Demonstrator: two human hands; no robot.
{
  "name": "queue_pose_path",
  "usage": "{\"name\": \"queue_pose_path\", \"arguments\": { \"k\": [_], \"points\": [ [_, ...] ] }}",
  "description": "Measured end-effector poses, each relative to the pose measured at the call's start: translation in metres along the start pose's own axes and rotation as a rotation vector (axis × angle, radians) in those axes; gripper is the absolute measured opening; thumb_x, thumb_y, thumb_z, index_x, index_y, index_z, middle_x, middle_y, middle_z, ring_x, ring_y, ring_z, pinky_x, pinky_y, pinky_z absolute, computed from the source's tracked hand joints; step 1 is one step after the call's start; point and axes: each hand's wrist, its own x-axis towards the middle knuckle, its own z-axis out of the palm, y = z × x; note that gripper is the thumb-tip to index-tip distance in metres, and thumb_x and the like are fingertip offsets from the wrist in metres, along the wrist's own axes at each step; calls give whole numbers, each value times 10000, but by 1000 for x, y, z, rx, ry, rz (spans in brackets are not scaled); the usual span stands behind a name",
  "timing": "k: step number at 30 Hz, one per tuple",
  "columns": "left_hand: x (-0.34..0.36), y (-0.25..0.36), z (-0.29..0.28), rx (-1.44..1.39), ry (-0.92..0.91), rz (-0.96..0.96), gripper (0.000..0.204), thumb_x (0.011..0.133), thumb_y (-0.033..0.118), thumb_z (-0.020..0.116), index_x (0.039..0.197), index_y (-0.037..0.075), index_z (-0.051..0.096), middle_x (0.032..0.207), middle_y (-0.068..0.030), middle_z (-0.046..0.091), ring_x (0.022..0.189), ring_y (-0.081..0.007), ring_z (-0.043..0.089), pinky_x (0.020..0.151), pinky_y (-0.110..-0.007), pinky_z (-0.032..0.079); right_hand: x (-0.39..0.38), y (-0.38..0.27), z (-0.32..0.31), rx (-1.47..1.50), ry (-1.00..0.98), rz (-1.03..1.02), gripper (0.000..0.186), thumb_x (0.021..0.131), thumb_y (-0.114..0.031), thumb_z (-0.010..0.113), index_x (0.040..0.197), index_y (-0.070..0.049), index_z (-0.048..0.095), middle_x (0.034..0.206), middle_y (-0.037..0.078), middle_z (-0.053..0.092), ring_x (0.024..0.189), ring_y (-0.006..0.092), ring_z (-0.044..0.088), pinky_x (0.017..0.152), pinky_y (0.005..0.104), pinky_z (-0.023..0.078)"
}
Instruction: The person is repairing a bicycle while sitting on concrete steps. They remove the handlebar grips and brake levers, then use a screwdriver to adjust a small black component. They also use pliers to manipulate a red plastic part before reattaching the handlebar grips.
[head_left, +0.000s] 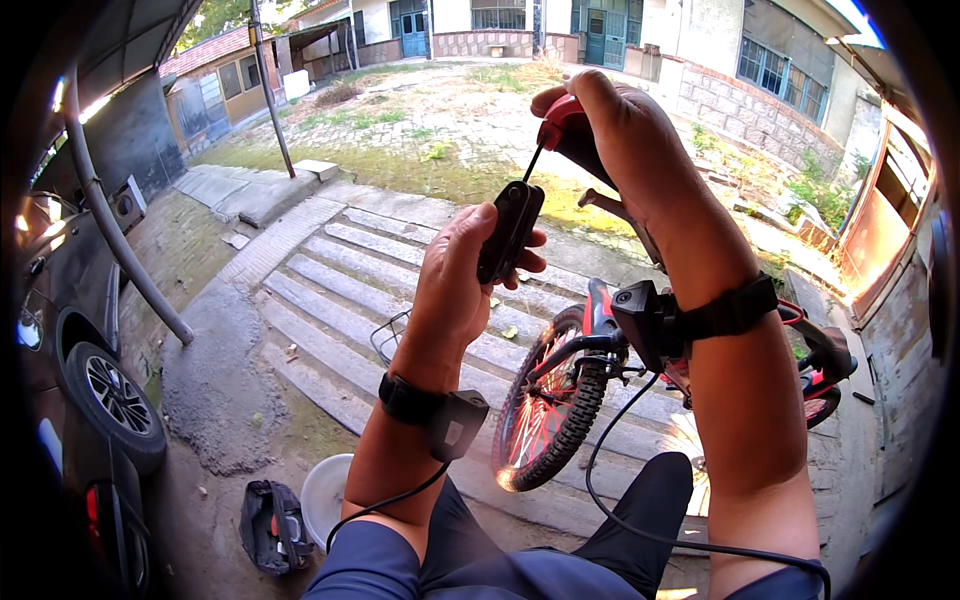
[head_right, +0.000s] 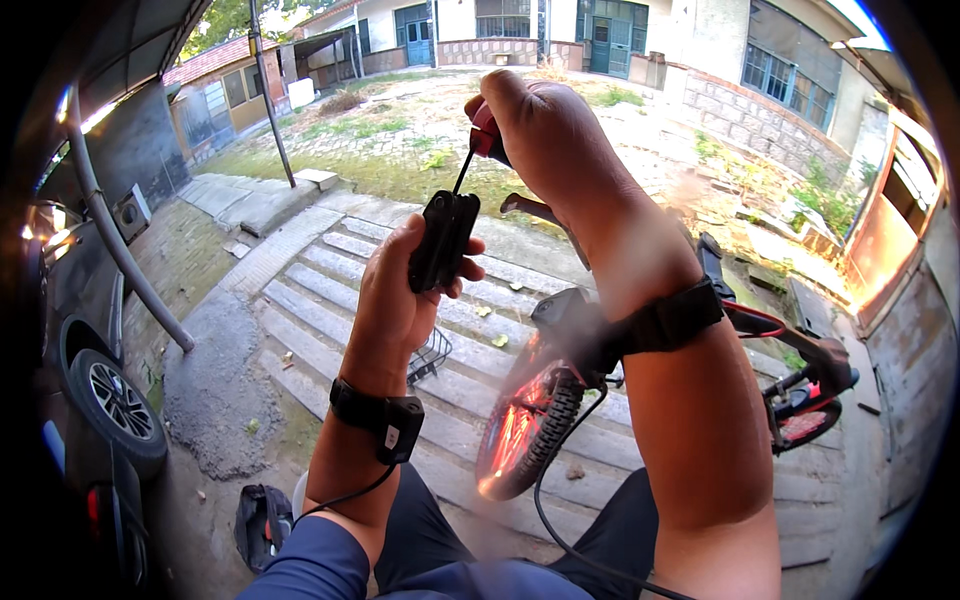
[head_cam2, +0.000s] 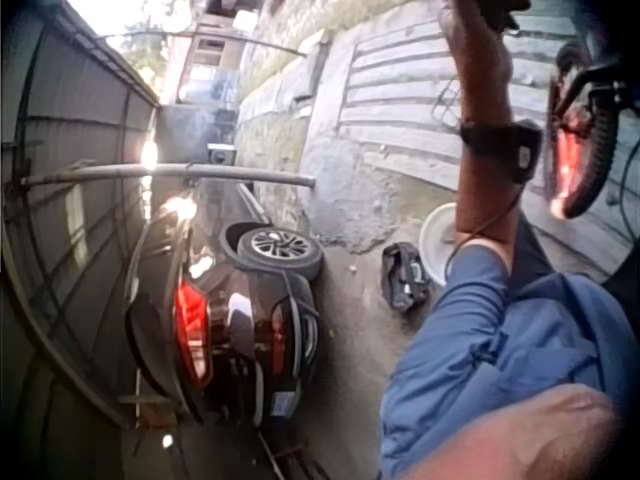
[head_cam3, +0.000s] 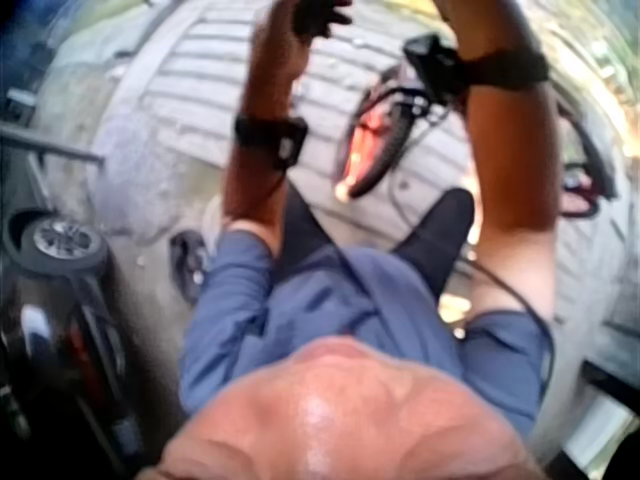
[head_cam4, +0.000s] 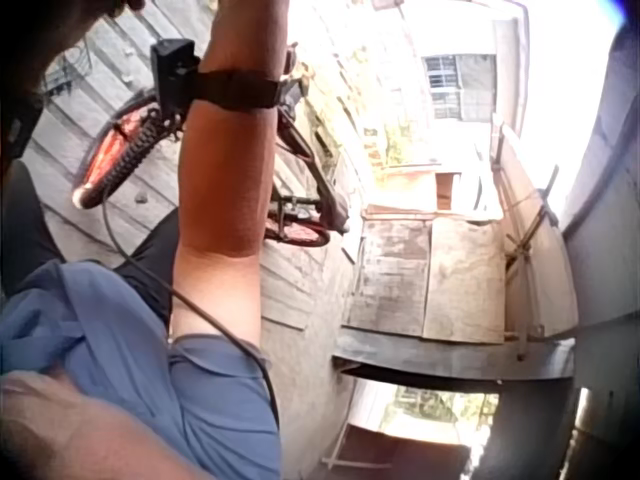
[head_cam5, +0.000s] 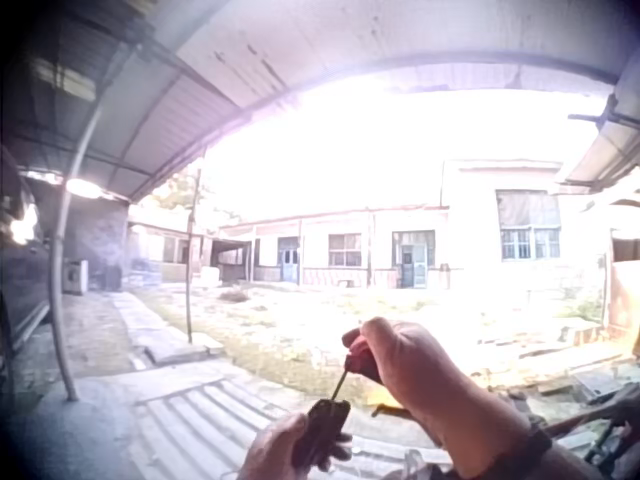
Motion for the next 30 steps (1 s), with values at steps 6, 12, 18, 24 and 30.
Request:
{"name": "queue_pose_path", "arguments": {
  "k": [6, 12, 18, 24, 30],
  "points": [
    [-2, 7, -3, -104, 18, -79, 412, 1050, 331, 386, 1198, -15, 552, 943, -175, 687, 786, -276, 706, 536, -325, 543, -3, -3, 2, 16, 11, 32, 472, 910, -439, 437, 1013, -74, 719, 817, 26, 668, 737, 105, 559, 708, 255, 425],
    [1, 14, -10, -130, -3, -100, 423, 1054, 352, 389, 1224, -9, 529, 963, -167, 690, 799, -290, 719, 535, -330, 577, 0, -1, 1, 52, -3, 35, 470, 890, -450, 457, 1004, -79, 722, 818, 23, 667, 741, 109, 552, 705, 276, 423],
    [-2, 10, -9, -110, 4, -58, 445, 1040, 396, 422, 1212, 7, 553, 959, -177, 693, 795, -281, 719, 576, -318, 576, -1, 0, 0, 10, 2, -5, 477, 892, -433, 459, 1003, -47, 717, 838, 40, 671, 779, 117, 571, 749, 258, 429],
    [3, 2, -20, -331, 3, -180, 406, 1034, 382, 449, 1118, 12, 592, 922, -158, 679, 661, -225, 650, 507, -291, 502, 6, 6, -1, 74, -11, 10, 478, 898, -430, 465, 1001, -37, 717, 827, 51, 669, 782, 124, 576, 764, 259, 436],
    [1, -6, -6, -233, 62, -73, 356, 1029, 373, 478, 1130, 38, 545, 859, -79, 594, 636, -147, 551, 484, -251, 416, 11, 14, 0, -39, -39, -185, 321, 1010, -207, 403, 951, 31, 609, 773, 145, 666, 709, 214, 641, 675, 318, 510]
  ]
}}
